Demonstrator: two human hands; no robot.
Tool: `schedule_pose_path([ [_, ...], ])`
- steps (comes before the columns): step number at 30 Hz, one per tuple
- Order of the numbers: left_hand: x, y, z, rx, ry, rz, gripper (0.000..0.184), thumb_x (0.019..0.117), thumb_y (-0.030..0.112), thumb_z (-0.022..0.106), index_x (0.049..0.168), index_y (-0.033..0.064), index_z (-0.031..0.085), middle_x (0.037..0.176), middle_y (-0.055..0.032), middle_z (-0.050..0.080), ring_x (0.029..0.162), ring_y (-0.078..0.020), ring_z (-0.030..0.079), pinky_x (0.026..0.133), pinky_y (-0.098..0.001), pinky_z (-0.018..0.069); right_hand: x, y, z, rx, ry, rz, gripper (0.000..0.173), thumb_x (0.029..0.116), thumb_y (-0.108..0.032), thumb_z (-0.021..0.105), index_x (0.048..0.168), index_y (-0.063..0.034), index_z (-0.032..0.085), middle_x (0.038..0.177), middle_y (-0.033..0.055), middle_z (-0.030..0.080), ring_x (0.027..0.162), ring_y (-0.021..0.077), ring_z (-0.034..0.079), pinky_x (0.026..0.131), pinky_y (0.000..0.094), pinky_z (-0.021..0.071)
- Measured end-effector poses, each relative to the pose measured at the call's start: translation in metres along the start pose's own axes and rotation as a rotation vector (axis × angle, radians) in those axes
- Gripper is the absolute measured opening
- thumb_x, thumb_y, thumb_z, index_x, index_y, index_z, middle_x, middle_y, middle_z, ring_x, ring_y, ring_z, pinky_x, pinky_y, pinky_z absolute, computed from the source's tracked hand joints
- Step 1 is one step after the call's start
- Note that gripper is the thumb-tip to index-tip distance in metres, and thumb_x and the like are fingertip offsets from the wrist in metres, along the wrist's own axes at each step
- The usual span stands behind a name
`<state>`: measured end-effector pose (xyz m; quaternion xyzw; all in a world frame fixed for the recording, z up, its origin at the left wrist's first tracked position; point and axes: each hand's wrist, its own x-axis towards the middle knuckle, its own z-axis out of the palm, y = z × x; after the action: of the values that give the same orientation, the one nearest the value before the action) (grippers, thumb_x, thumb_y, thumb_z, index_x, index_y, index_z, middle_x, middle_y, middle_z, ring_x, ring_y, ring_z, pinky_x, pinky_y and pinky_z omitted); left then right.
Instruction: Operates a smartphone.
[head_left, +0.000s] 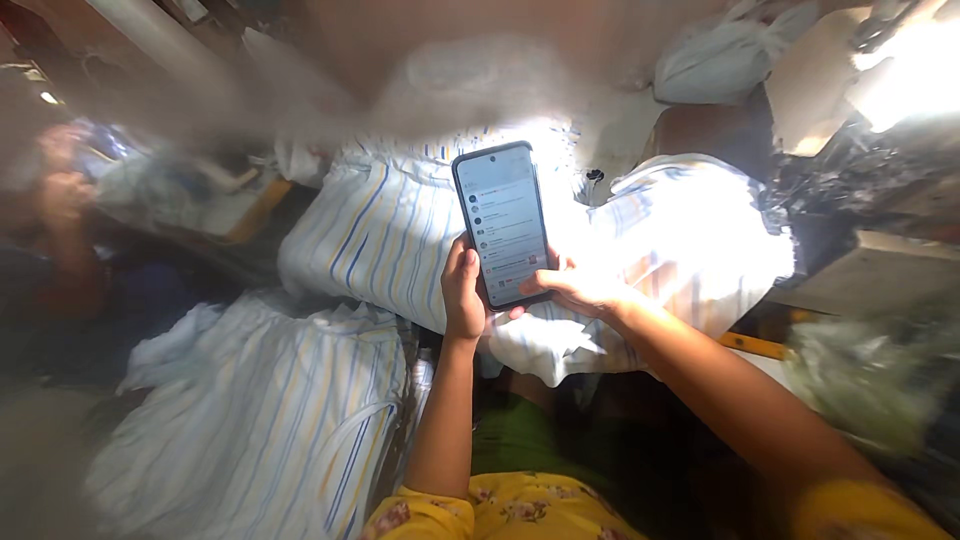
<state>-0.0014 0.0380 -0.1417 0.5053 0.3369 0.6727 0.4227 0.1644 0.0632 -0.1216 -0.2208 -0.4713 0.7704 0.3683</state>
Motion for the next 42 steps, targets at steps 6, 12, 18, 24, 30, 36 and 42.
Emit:
schedule_pose_path([
  [6,0.0003,0.0002,-0.0003,0.011,-0.007,0.011,0.033,0.1078,0.036,0.040,0.128,0.0193,0.058,0.110,0.0101,0.071,0.099,-0.0032,0.069,0.087,-0.0278,0.0601,0.0004,0.0009,-0.0006,0.011,-0.002,0.005,0.046,0.0882,0.012,0.046,0.127,-0.0122,0.048,0.105,0.0030,0.073,0.085,0.0162,0.075,0.067,0.0315,0.0648],
  [12,0.0004,-0.0003,-0.0007,0.012,-0.007,0.017,0.032,0.1076,0.036,0.040,0.128,0.0190,0.058,0.110,0.0100,0.071,0.100,-0.0036,0.069,0.087,-0.0280,0.0600,0.0005,0.0006,-0.0007,0.004,-0.004,0.000,0.044,0.0884,0.013,0.046,0.125,-0.0116,0.049,0.104,0.0029,0.074,0.085,0.0157,0.075,0.067,0.0305,0.0648],
  [18,0.0005,-0.0007,-0.0010,-0.008,-0.008,0.004,0.032,0.1073,0.038,0.041,0.127,0.0203,0.058,0.109,0.0092,0.071,0.097,-0.0040,0.070,0.084,-0.0279,0.0611,-0.0006,-0.0012,0.0008,-0.004,-0.003,0.004,0.045,0.0891,0.013,0.044,0.126,-0.0117,0.049,0.104,0.0015,0.073,0.085,0.0140,0.075,0.068,0.0297,0.0646],
  [24,0.0002,-0.0015,-0.0017,0.002,-0.005,0.005,0.032,0.1072,0.038,0.040,0.127,0.0206,0.059,0.108,0.0095,0.071,0.097,-0.0039,0.070,0.084,-0.0283,0.0610,0.0004,0.0011,-0.0011,0.014,-0.020,-0.010,0.046,0.0883,0.013,0.045,0.126,-0.0129,0.049,0.105,0.0021,0.074,0.086,0.0160,0.075,0.068,0.0315,0.0650],
  [30,0.0003,-0.0015,-0.0018,-0.015,-0.010,0.008,0.032,0.1069,0.040,0.042,0.127,0.0206,0.059,0.109,0.0088,0.071,0.097,-0.0041,0.070,0.084,-0.0278,0.0610,-0.0002,-0.0005,0.0009,0.020,0.002,0.005,0.049,0.0873,0.015,0.044,0.128,-0.0119,0.049,0.106,0.0028,0.073,0.086,0.0161,0.075,0.068,0.0317,0.0651],
  [36,0.0005,-0.0008,-0.0013,-0.011,-0.006,0.011,0.032,0.1070,0.038,0.042,0.126,0.0199,0.059,0.109,0.0089,0.072,0.098,-0.0042,0.070,0.085,-0.0282,0.0607,-0.0005,0.0008,-0.0001,0.033,0.003,-0.012,0.050,0.0859,0.015,0.041,0.127,-0.0120,0.049,0.104,0.0017,0.074,0.086,0.0156,0.075,0.068,0.0316,0.0647],
  [42,0.0005,-0.0017,-0.0025,-0.031,-0.016,0.011,0.032,0.1073,0.039,0.042,0.126,0.0198,0.059,0.109,0.0081,0.071,0.098,-0.0048,0.070,0.085,-0.0285,0.0609,-0.0004,0.0004,-0.0005,0.019,-0.016,-0.011,0.050,0.0852,0.015,0.043,0.126,-0.0133,0.049,0.104,0.0000,0.074,0.086,0.0139,0.075,0.068,0.0304,0.0647],
])
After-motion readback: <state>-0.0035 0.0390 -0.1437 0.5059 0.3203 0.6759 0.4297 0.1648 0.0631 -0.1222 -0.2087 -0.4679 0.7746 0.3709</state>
